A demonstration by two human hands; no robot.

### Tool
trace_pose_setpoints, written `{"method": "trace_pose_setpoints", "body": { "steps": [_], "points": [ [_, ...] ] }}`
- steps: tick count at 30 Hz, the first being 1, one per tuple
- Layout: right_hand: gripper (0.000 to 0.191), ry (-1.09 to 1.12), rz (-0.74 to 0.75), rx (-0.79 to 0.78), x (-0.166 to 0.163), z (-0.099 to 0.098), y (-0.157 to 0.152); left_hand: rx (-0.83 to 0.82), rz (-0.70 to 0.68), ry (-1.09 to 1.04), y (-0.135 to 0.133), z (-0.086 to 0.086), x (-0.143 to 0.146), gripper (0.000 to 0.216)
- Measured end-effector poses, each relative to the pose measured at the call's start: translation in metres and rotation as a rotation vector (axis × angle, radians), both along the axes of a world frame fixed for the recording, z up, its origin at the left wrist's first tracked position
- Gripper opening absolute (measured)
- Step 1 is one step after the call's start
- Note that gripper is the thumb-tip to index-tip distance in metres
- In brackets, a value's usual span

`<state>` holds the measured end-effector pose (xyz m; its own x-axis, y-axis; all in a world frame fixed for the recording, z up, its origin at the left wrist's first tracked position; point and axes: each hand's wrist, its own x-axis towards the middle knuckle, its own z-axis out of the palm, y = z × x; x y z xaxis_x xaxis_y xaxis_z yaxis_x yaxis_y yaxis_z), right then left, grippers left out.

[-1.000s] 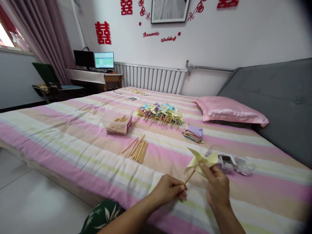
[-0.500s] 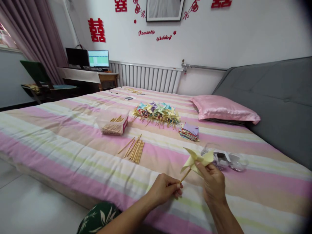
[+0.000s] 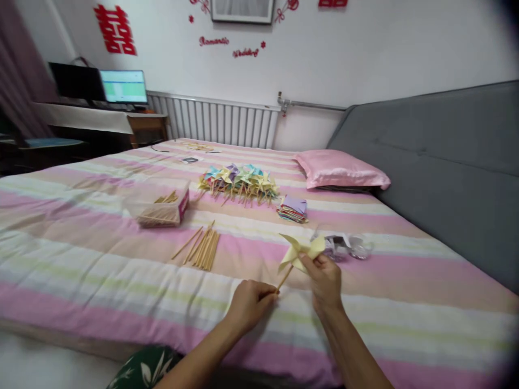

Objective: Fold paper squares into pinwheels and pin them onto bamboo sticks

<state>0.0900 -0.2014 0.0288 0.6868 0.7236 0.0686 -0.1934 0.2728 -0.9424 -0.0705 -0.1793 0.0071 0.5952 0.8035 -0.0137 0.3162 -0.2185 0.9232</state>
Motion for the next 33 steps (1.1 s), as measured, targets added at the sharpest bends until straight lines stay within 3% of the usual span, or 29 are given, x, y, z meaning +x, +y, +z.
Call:
{"method": "trace_pose_setpoints", "body": {
  "steps": [10,17,22,29,33],
  "points": [
    [0.023,0.005,0.051,0.045,0.001,0.001,0.006,-0.011,-0.060,0.029,0.005,0.001,0.005,0.030],
    [0.029,0.041,0.140,0.113,0.004,0.006,0.003,-0.044,-0.024,-0.010,0.010,0.000,0.005,0.028],
    [0.022,0.007,0.037,0.052,0.006,0.008,0.001,-0.064,0.037,-0.067,0.019,-0.002,0.000,0.027],
    [0.028,0.096,0.193,-0.053,-0.002,0.006,0.000,-0.066,0.068,-0.075,0.021,-0.002,0.000,0.028],
    [0.027,0.136,0.156,-0.043,-0.001,0.005,0.001,-0.062,0.056,-0.064,0.020,-0.002,0.000,0.027]
  ]
}}
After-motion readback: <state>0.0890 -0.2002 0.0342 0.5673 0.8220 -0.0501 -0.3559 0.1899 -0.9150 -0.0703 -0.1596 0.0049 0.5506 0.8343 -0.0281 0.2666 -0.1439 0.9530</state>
